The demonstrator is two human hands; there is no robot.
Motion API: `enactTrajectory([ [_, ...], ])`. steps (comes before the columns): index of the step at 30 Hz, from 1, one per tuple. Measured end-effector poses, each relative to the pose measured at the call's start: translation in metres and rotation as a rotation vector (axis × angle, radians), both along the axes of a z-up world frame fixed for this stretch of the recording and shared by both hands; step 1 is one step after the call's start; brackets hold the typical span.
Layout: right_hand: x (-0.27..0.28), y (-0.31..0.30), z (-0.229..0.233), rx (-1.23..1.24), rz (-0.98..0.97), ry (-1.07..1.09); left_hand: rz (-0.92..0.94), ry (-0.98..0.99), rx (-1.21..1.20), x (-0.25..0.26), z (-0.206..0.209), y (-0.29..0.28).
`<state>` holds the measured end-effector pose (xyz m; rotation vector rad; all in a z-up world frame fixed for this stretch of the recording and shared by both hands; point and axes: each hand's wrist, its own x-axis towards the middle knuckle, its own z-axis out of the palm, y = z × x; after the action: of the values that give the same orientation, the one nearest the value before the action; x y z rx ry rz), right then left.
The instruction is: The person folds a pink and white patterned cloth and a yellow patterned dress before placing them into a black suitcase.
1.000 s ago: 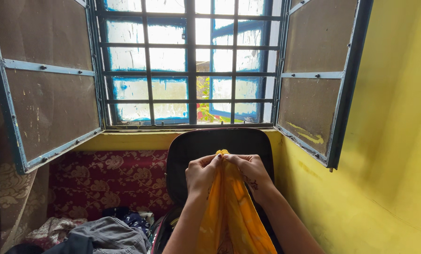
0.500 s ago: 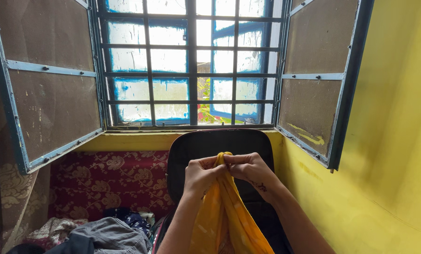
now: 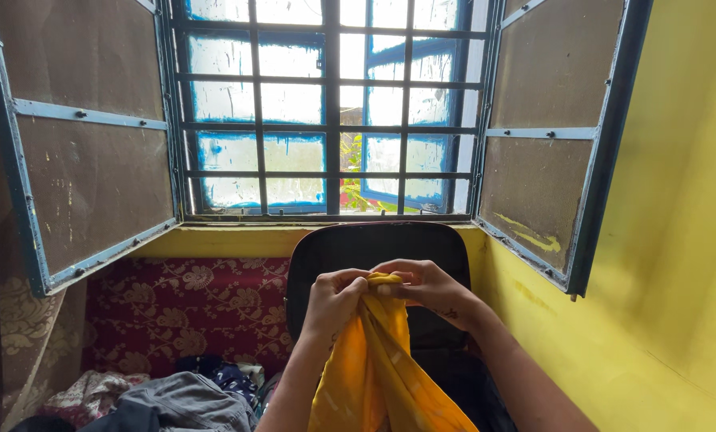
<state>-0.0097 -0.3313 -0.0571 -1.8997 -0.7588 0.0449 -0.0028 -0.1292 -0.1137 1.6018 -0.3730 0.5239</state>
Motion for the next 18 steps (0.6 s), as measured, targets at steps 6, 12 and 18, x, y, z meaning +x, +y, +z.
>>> enactTrajectory([
  [6,0.013,-0.005,0.040,-0.099,0.160,0.068,0.093,0.007,0.073,-0.017,0.036,0.010],
  [12,-0.013,0.019,0.058,-0.217,-0.031,-0.235,0.188,-0.073,0.195,-0.030,0.085,0.008],
  [18,-0.001,0.014,0.073,-0.310,-0.115,-0.395,0.193,-0.219,0.364,-0.036,0.107,0.013],
])
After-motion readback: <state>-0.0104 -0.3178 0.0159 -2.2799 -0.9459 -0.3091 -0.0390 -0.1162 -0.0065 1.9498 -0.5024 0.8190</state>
